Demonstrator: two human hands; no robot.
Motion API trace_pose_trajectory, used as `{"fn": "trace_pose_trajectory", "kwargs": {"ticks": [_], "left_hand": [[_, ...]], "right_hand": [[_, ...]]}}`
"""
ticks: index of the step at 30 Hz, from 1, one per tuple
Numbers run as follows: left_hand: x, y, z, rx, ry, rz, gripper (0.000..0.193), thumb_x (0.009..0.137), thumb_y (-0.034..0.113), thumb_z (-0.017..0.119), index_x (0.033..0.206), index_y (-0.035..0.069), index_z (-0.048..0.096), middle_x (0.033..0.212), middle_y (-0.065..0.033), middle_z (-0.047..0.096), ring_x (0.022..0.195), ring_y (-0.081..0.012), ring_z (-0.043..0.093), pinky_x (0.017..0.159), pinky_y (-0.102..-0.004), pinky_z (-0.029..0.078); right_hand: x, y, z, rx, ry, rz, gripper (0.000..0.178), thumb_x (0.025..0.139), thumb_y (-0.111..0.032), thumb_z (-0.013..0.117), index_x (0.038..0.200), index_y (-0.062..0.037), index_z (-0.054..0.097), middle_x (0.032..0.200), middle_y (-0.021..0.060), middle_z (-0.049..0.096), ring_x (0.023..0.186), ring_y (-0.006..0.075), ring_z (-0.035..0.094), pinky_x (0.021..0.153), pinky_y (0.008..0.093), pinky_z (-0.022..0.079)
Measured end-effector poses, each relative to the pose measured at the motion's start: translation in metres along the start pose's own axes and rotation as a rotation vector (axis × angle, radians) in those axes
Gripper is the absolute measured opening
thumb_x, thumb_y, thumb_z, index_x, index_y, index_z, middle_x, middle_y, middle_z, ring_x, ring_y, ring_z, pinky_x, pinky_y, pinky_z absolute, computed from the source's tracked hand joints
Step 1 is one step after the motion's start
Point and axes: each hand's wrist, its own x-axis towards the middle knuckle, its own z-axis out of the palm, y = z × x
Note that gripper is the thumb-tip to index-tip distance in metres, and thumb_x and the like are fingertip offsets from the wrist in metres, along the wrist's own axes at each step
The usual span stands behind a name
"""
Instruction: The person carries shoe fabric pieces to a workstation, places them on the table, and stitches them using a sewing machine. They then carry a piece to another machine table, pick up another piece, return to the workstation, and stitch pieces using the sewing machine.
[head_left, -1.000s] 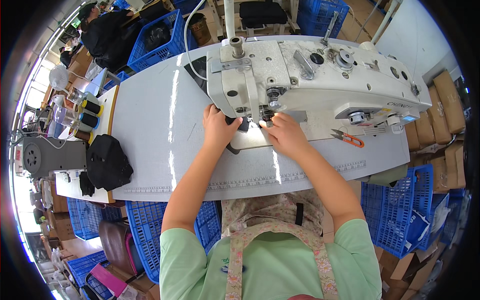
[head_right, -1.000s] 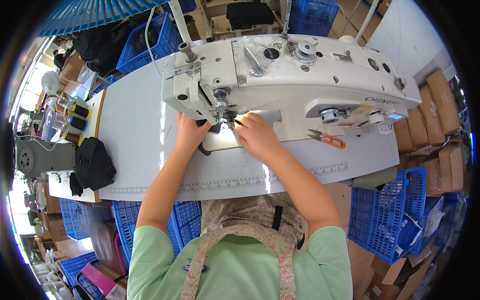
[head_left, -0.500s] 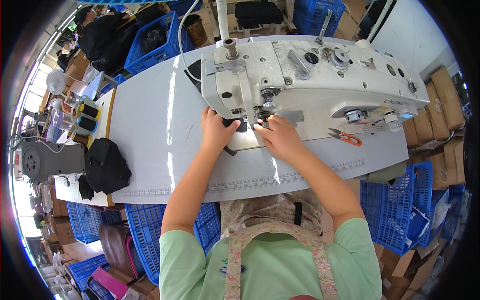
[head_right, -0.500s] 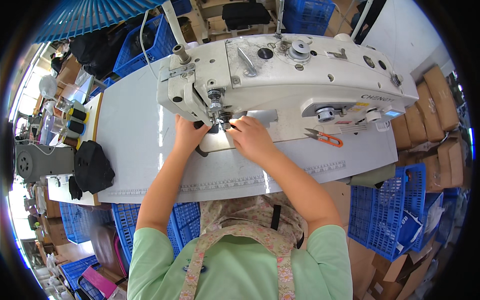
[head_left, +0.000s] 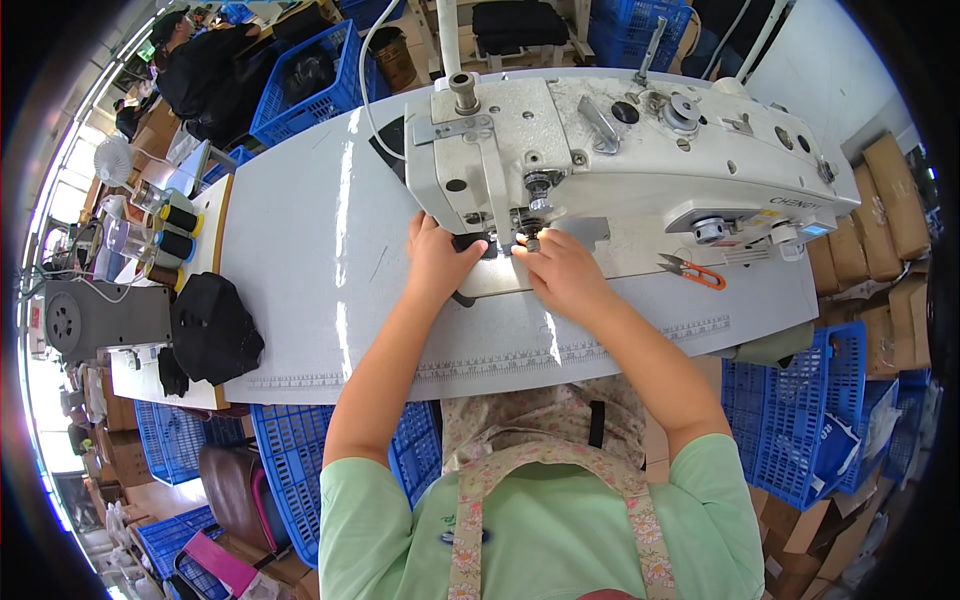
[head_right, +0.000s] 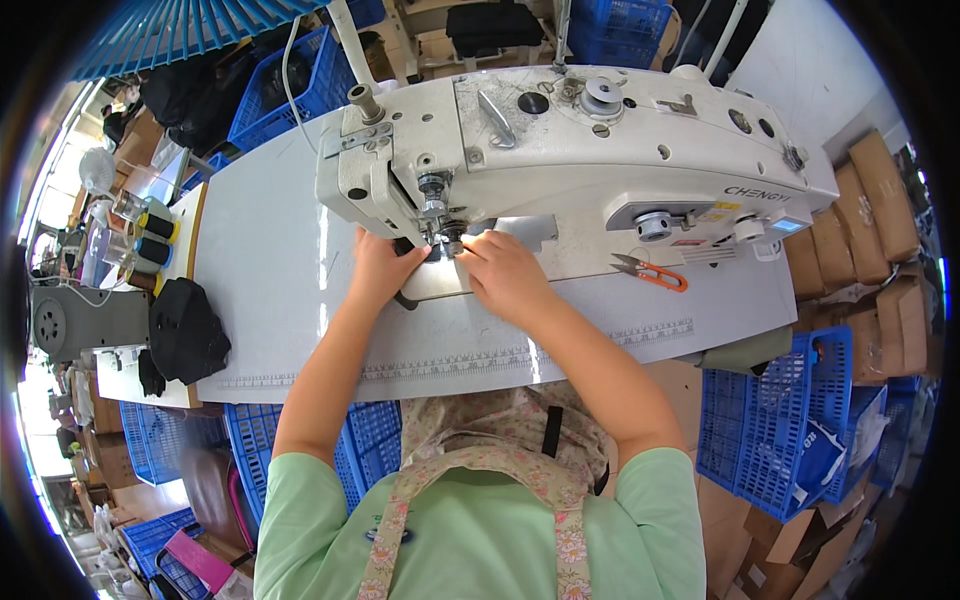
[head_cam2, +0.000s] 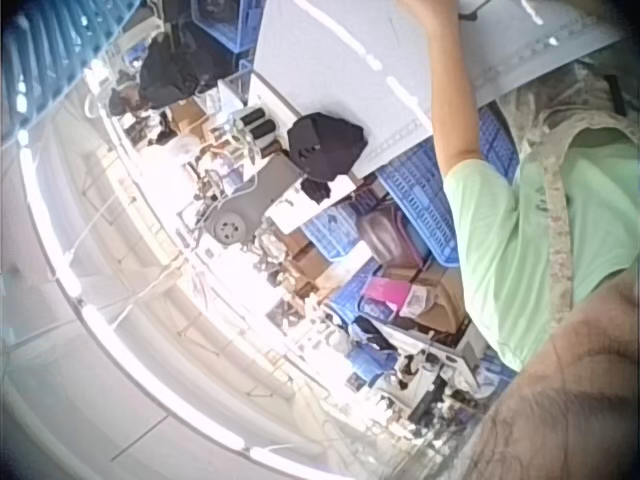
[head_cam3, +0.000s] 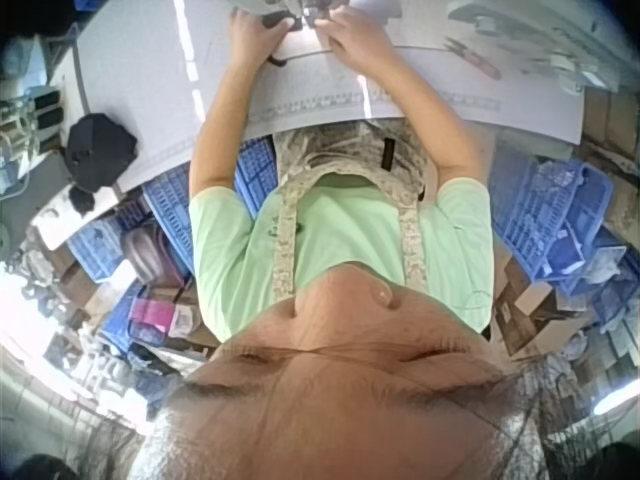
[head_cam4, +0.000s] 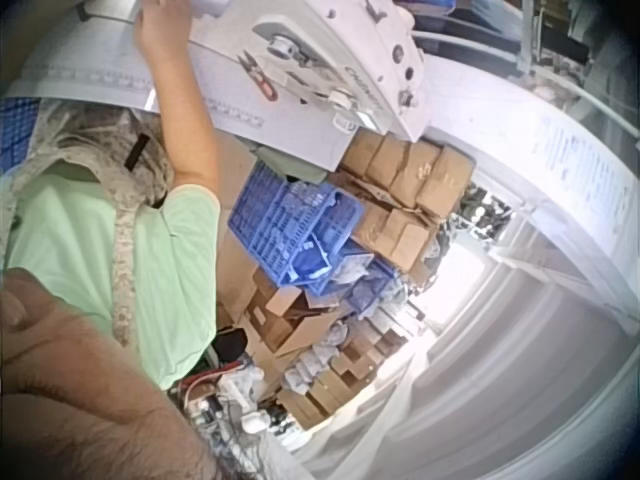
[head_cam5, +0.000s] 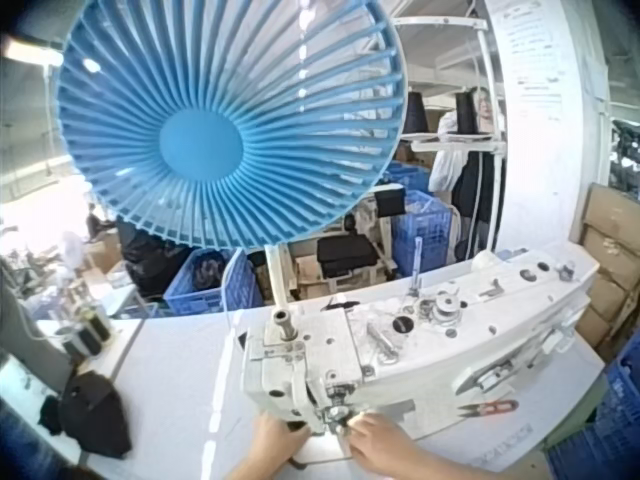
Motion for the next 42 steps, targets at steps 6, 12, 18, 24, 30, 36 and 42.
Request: {"fn": "trace_pose_trajectory", "kwargs": {"ticks": [6,12,18,24,30,36,42], "left_hand": [[0.0,0.003,0.001,-0.03,0.012,-0.03,0.036,0.07,0.025,0.077,0.101,0.01,0.072,0.124,-0.0093,0.056,0.129,-0.0366,0.035,0.105,-0.0472,0.03],[0.002,0.004,0.001,0.021,-0.018,-0.034,0.037,0.07,0.024,0.076,0.103,0.01,0.07,0.126,-0.0095,0.055,0.13,-0.0364,0.035,0.106,-0.0475,0.029],[0.008,-0.001,0.006,0.002,0.04,-0.026,0.041,0.069,0.022,0.078,0.107,0.011,0.067,0.126,-0.009,0.055,0.128,-0.0369,0.037,0.104,-0.0487,0.031],[0.015,-0.007,0.01,-0.029,0.06,0.006,0.038,0.069,0.021,0.078,0.105,0.013,0.068,0.119,-0.0068,0.059,0.122,-0.0363,0.042,0.101,-0.0479,0.034],[0.022,-0.011,0.015,-0.085,0.054,-0.046,0.034,0.069,0.02,0.078,0.101,0.014,0.07,0.114,-0.0071,0.062,0.116,-0.0355,0.046,0.099,-0.046,0.036],[0.023,-0.011,0.017,-0.065,0.083,-0.029,0.035,0.069,0.019,0.076,0.103,0.013,0.069,0.114,-0.0081,0.062,0.116,-0.0358,0.046,0.1,-0.0462,0.034],[0.025,-0.016,0.02,-0.053,0.053,-0.06,0.037,0.07,0.019,0.074,0.106,0.014,0.068,0.116,-0.0086,0.062,0.118,-0.0357,0.045,0.102,-0.0459,0.032]], "right_hand": [[-0.001,0.001,0.002,-0.021,0.017,-0.015,0.024,0.072,-0.003,0.065,0.096,-0.0045,0.063,0.103,0.0088,0.06,0.099,0.0274,0.056,0.088,0.0395,0.047],[0.001,-0.003,0.001,-0.037,0.012,0.01,0.023,0.073,-0.003,0.065,0.095,-0.0048,0.064,0.102,0.0089,0.059,0.098,0.0274,0.056,0.087,0.0394,0.047],[0.003,-0.004,0.001,-0.042,0.004,0.007,0.029,0.074,-0.005,0.064,0.103,-0.0067,0.063,0.094,0.0099,0.055,0.094,0.028,0.054,0.083,0.0392,0.047],[0.006,-0.005,0.003,-0.051,-0.001,0.037,0.02,0.076,-0.005,0.062,0.097,-0.0018,0.061,0.104,0.0093,0.059,0.101,0.0276,0.054,0.09,0.0398,0.046],[0.005,-0.001,0.01,-0.073,0.031,0.037,0.018,0.079,-0.007,0.061,0.096,-0.0005,0.06,0.104,0.0102,0.059,0.104,0.0297,0.053,0.096,0.0422,0.044],[0.005,-0.001,0.008,-0.069,0.004,0.054,0.02,0.08,-0.008,0.061,0.098,0.0001,0.06,0.106,0.0115,0.058,0.106,0.0303,0.053,0.099,0.0423,0.043],[0.005,0.001,0.011,-0.074,0.03,0.044,0.023,0.079,-0.008,0.062,0.101,0.0002,0.059,0.107,0.0119,0.058,0.107,0.03,0.053,0.098,0.0421,0.043]]}}
